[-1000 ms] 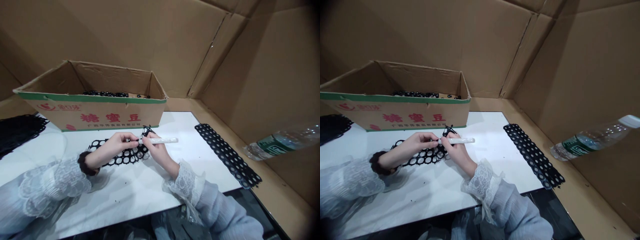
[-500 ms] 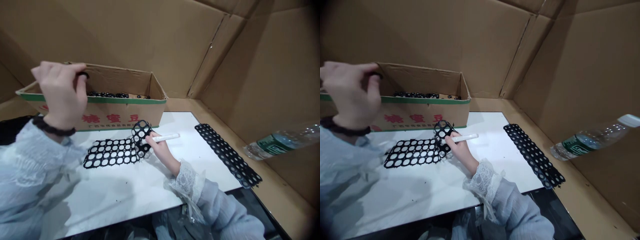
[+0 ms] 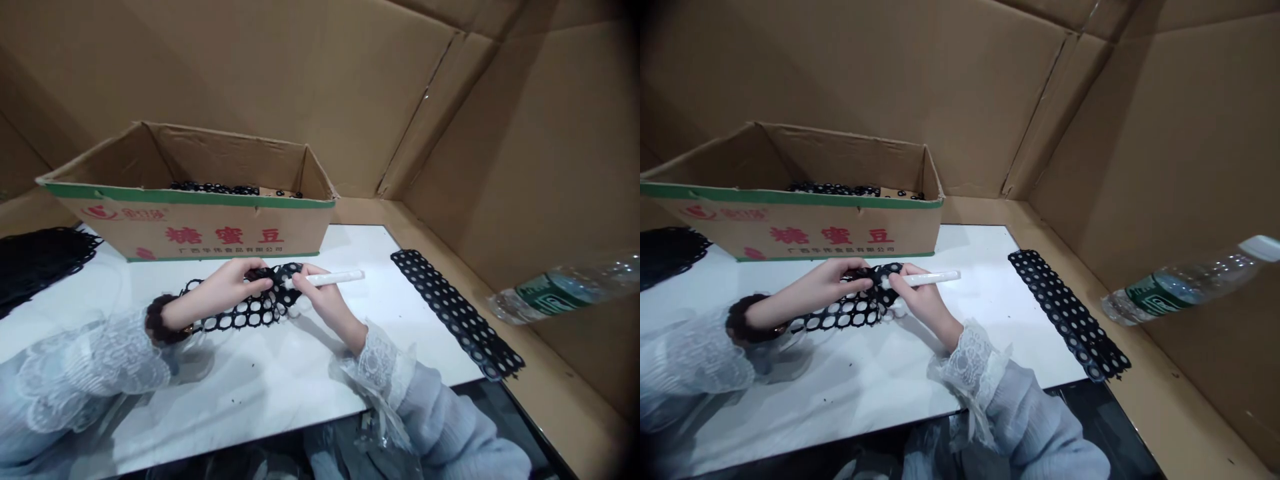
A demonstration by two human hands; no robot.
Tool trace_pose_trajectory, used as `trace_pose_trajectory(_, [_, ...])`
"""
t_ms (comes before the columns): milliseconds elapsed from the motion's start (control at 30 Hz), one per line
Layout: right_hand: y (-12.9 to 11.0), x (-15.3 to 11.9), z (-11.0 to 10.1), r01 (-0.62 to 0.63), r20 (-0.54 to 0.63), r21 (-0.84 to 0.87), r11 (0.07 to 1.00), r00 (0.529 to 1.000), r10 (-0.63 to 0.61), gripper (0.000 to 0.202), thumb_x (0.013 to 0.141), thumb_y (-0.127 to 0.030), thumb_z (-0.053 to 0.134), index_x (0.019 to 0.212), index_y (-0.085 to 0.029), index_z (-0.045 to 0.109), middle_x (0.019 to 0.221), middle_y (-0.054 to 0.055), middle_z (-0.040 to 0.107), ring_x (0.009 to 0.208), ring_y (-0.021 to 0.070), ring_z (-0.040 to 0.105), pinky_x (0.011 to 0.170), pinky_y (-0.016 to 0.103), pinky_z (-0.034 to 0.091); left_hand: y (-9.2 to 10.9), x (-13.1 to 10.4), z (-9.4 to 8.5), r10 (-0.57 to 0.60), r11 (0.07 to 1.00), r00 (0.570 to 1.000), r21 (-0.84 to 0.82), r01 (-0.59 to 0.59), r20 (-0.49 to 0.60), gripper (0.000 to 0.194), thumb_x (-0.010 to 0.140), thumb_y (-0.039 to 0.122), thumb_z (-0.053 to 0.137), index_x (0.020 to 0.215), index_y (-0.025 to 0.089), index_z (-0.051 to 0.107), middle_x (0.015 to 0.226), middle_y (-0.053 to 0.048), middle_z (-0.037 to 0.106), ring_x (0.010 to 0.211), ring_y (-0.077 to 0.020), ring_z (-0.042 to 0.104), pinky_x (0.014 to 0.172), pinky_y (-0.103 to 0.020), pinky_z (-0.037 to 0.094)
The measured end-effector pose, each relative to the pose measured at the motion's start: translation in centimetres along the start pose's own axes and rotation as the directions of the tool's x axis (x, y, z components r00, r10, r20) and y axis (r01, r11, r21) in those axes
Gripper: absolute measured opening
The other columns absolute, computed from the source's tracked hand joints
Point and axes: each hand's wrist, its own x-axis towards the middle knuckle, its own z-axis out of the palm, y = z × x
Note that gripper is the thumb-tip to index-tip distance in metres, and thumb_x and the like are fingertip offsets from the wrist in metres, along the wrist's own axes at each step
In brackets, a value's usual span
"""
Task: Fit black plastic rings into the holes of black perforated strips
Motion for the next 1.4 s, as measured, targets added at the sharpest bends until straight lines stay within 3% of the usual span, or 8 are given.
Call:
trace_pose_trajectory(133, [0.1,0.0,0.1,-0.044,0.032,-0.014,0.999,0.998,0.044,0.032,0.08,-0.039,0.054,0.059,-0.02,0.039,0.055,-0.004,0.037,0.054,0.0102,0.036,0.052,0.024,0.031,-0.1,0.2,-0.1,-0.095,0.979,0.995,-0.18,0.097,0.015,0.029,0.076,0.045,0.052,0.082,0.017,0.057,0.073,-0.001,0.061,0.067,-0.0187,0.056,0.058,-0.027,0.041])
trace_pose_trajectory(333, [0.2,0.1,0.0,-0.12,-0.051,-0.008,0.993,0.991,0.12,0.031,0.078,-0.04,0.056,0.061,-0.02,0.039,0.056,-0.005,0.039,0.054,0.0105,0.043,0.052,0.024,0.036,-0.1,0.2,1.1,-0.137,0.845,0.989,-0.515,0.146,0.056,0.031,0.076,0.042,0.059,0.094,0.017,0.059,0.092,-0.003,0.066,0.087,-0.0205,0.059,0.075,-0.029,0.045])
trace_pose_trajectory(467, [0.1,0.0,-0.3,-0.052,-0.07,-0.154,0.987,0.997,0.041,0.032,0.079,-0.036,0.054,0.058,-0.019,0.036,0.057,-0.005,0.036,0.056,0.01,0.037,0.054,0.023,0.03,0.2,0.1,0.8,-0.096,0.842,0.979,-0.509,0.175,0.178,0.03,0.072,0.041,0.064,0.089,0.015,0.062,0.093,-0.003,0.067,0.087,-0.0203,0.058,0.078,-0.029,0.044])
trace_pose_trajectory(767, [-0.1,0.0,-0.2,-0.012,-0.038,-0.195,0.981,0.999,0.005,0.033,0.078,-0.029,0.053,0.056,-0.02,0.031,0.059,-0.004,0.035,0.058,0.0109,0.037,0.057,0.026,0.03,0.2,-0.2,1.0,-0.168,0.813,0.965,-0.525,0.253,0.203,0.03,0.075,0.044,0.059,0.086,0.016,0.064,0.088,-0.003,0.067,0.079,-0.0181,0.058,0.071,-0.027,0.042])
trace_pose_trajectory(1067, [0.8,-0.1,0.7,0.16,-0.035,-0.399,0.903,0.981,-0.19,0.03,0.083,-0.025,0.049,0.059,-0.02,0.031,0.065,-0.002,0.037,0.065,0.0132,0.04,0.06,0.028,0.033,0.3,-0.8,2.5,-0.241,0.843,0.97,-0.491,0.219,0.018,0.038,0.074,0.048,0.058,0.091,0.015,0.062,0.094,-0.006,0.066,0.095,-0.0254,0.055,0.079,-0.033,0.042])
trace_pose_trajectory(1200, [0.8,0.0,0.9,0.171,-0.082,-0.438,0.883,0.97,-0.228,0.03,0.082,-0.024,0.048,0.058,-0.021,0.031,0.062,-0.002,0.035,0.064,0.0138,0.039,0.058,0.027,0.033,0.2,-0.8,2.6,-0.237,0.782,0.969,-0.58,0.229,0.062,0.035,0.074,0.046,0.06,0.091,0.017,0.063,0.099,-0.005,0.066,0.097,-0.0244,0.055,0.082,-0.032,0.042])
trace_pose_trajectory(1300, [0.6,0.1,0.5,0.16,-0.078,-0.383,0.91,0.976,-0.204,0.03,0.082,-0.026,0.049,0.058,-0.02,0.031,0.062,-0.002,0.036,0.063,0.0129,0.04,0.058,0.027,0.032,0.0,-0.5,2.3,-0.206,0.731,0.969,-0.638,0.244,0.134,0.032,0.074,0.043,0.062,0.094,0.017,0.063,0.098,-0.004,0.067,0.098,-0.0232,0.056,0.085,-0.031,0.04])
trace_pose_trajectory(1400, [0.5,0.2,0.1,0.05,-0.06,-0.22,0.974,0.996,-0.065,0.032,0.08,-0.03,0.052,0.057,-0.02,0.032,0.059,-0.004,0.036,0.058,0.0108,0.037,0.055,0.026,0.03,-0.3,-0.4,2.2,-0.187,0.687,0.967,-0.68,0.255,0.173,0.033,0.075,0.04,0.063,0.098,0.017,0.063,0.098,-0.005,0.067,0.096,-0.0229,0.058,0.085,-0.032,0.04])
